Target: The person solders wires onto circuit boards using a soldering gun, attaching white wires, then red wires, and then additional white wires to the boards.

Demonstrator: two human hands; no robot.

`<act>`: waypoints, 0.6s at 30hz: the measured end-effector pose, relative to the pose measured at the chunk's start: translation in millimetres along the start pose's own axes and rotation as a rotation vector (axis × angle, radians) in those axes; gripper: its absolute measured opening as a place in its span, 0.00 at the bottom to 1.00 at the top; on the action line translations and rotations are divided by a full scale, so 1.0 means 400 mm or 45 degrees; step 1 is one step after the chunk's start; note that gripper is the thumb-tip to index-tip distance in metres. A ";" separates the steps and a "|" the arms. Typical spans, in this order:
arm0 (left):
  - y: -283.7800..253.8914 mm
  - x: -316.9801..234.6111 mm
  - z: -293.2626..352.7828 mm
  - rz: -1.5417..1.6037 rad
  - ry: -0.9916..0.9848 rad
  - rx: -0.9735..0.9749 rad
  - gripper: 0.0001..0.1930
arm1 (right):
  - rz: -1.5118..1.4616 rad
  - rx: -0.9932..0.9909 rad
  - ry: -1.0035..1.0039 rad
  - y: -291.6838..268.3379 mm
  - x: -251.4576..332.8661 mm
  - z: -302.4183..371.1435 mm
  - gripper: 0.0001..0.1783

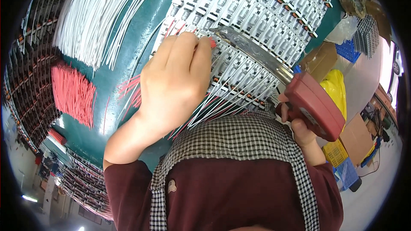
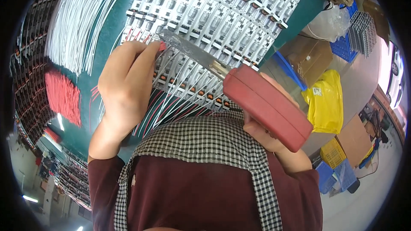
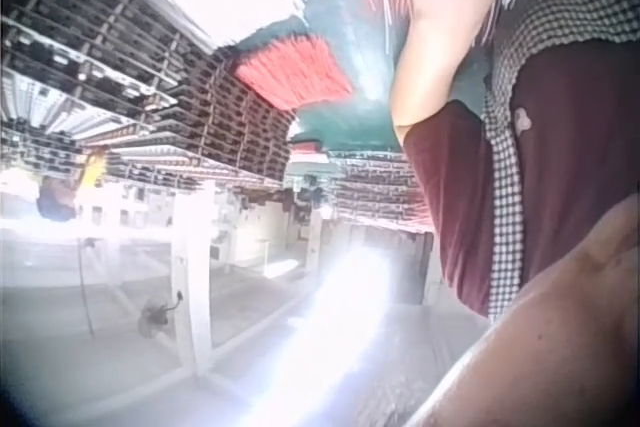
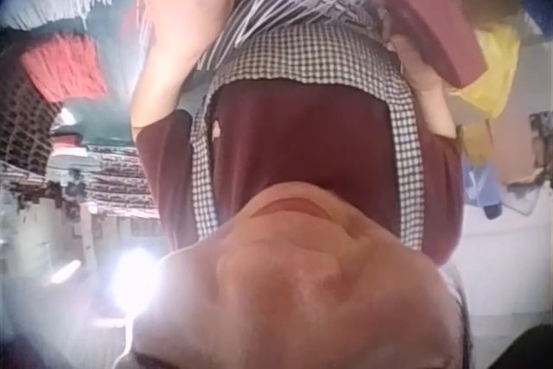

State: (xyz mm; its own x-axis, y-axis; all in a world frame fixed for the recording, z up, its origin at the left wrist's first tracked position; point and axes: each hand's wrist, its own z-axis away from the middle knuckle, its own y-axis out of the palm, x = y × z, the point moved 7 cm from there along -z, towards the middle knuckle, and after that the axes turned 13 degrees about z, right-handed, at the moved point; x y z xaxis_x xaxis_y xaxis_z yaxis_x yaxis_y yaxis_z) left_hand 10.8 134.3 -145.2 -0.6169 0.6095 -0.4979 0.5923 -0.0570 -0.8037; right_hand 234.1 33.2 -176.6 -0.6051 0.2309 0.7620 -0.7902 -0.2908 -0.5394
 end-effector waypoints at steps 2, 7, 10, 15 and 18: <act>0.005 0.001 -0.002 0.007 -0.011 0.012 0.07 | 0.075 0.006 0.052 0.003 -0.001 -0.004 0.35; 0.006 0.001 0.002 0.005 -0.045 0.003 0.06 | -0.157 0.030 0.044 0.008 0.013 -0.012 0.36; 0.006 0.002 0.004 -0.002 -0.068 0.029 0.06 | -0.091 0.074 0.008 0.010 0.010 -0.010 0.35; 0.010 -0.003 0.002 -0.009 -0.035 0.039 0.08 | 0.172 0.015 -0.065 0.015 -0.008 0.013 0.33; 0.010 -0.005 0.001 -0.018 -0.056 0.048 0.08 | 0.167 0.096 -0.028 0.017 -0.012 0.010 0.30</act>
State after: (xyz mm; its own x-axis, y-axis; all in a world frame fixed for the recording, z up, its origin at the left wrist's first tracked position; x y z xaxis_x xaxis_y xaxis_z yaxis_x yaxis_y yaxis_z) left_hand 14.1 132.5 -147.7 -0.6478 0.5750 -0.4997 0.5639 -0.0791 -0.8221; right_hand 231.9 26.4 -182.5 -0.6997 0.1661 0.6949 -0.6945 -0.3862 -0.6070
